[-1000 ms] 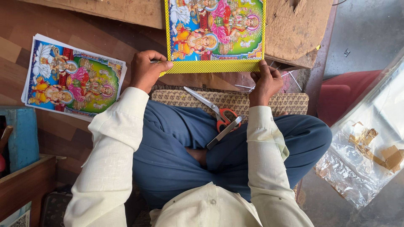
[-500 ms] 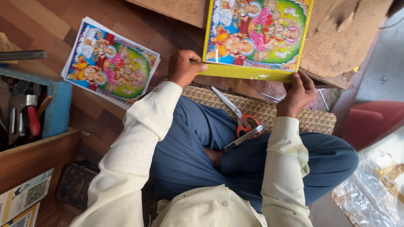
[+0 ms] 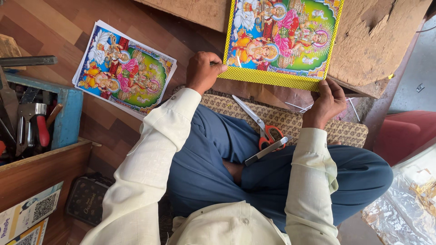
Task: The person sits cross-legged and uses scissors to trim a transparent sheet, then places it over a printed religious image. They apply yellow patterned tape along the edges of the image to secure the sheet and create a border, repeating the process for multiple images.
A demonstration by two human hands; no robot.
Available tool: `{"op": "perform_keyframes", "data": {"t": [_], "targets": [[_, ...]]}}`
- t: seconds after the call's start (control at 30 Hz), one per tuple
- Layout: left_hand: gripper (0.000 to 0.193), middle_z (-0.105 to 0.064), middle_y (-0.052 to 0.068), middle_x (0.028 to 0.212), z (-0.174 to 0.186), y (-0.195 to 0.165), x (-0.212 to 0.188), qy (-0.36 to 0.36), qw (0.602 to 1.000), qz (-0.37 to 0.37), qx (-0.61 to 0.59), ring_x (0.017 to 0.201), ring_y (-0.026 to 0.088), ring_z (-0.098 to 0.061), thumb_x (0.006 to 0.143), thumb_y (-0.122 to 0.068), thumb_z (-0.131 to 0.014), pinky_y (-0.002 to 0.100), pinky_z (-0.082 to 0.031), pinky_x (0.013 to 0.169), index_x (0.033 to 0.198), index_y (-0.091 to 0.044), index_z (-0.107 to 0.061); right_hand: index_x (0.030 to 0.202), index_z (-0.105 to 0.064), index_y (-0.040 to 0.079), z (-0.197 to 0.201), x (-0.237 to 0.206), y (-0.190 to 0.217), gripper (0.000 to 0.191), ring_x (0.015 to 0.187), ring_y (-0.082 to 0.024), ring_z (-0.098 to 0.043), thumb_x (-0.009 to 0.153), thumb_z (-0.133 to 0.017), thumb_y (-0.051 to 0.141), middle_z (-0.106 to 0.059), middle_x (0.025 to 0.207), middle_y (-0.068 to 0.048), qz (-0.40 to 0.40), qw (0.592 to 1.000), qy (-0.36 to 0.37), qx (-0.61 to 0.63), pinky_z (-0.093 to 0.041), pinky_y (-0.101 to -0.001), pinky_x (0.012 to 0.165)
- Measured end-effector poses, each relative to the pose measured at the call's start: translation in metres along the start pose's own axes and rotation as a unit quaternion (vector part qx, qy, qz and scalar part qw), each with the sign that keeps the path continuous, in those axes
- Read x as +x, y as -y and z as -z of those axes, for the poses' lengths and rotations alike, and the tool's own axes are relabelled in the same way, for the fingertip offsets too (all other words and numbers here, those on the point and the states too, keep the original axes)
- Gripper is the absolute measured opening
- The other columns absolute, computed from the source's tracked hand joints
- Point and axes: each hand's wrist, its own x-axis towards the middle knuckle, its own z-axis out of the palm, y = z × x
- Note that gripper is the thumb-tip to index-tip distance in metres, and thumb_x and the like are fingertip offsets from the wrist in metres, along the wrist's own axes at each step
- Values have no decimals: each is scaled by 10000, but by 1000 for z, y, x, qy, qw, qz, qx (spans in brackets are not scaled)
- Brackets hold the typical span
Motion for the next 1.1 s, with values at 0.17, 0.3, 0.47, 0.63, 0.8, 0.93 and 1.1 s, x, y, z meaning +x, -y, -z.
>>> {"op": "perform_keyframes", "data": {"t": [0.17,0.3,0.47,0.63,0.8,0.93,1.1], "targets": [[197,-753,161,849,0,0,0,9,1000,12,-11,793,293,-740,771,-225,-862,412,-566,723,800,-48,-780,1017,-730,-46,1,0,1,130,780,-175,-747,894,-732,-2,-765,926,-121,6,1000,16,25,-637,-299,678],[185,-755,161,870,1,-2,2,10,1000,12,-5,803,290,-738,770,-216,-861,410,-564,723,800,-50,-785,1016,-735,-49,0,-1,1,131,766,-174,-741,892,-739,-4,-762,921,-124,6,1000,6,17,-616,-290,654],[183,-758,155,859,0,-3,2,20,999,28,-11,793,274,-740,770,-214,-861,406,-565,719,792,-50,-781,1007,-740,-49,-1,-1,2,131,759,-174,-741,884,-742,-3,-765,915,-126,11,1000,2,11,-609,-283,642],[182,-760,147,838,-1,-1,3,15,1000,17,-15,772,268,-740,764,-208,-865,402,-566,700,782,-48,-781,1005,-743,-47,1,-1,1,137,751,-169,-733,879,-742,9,-765,904,-124,13,1000,0,2,-586,-269,628],[181,-756,137,782,-4,4,3,19,999,23,-26,711,251,-739,763,-202,-862,388,-558,654,767,-44,-774,995,-737,-55,2,2,-3,143,743,-182,-724,863,-741,0,-761,895,-127,7,1000,2,21,-582,-276,632],[168,-730,137,690,-7,9,7,42,996,48,-59,617,208,-713,758,-171,-850,349,-544,598,764,-27,-763,975,-735,-75,2,8,-2,160,732,-215,-732,823,-732,-23,-748,872,-141,-22,997,-11,68,-637,-337,654],[151,-730,99,672,-8,16,11,71,984,78,-146,601,126,-665,752,-131,-834,306,-523,563,754,-1,-758,1006,-742,-54,6,13,2,194,740,-209,-737,827,-698,4,-766,891,-122,-96,992,-29,79,-613,-318,642]]}}
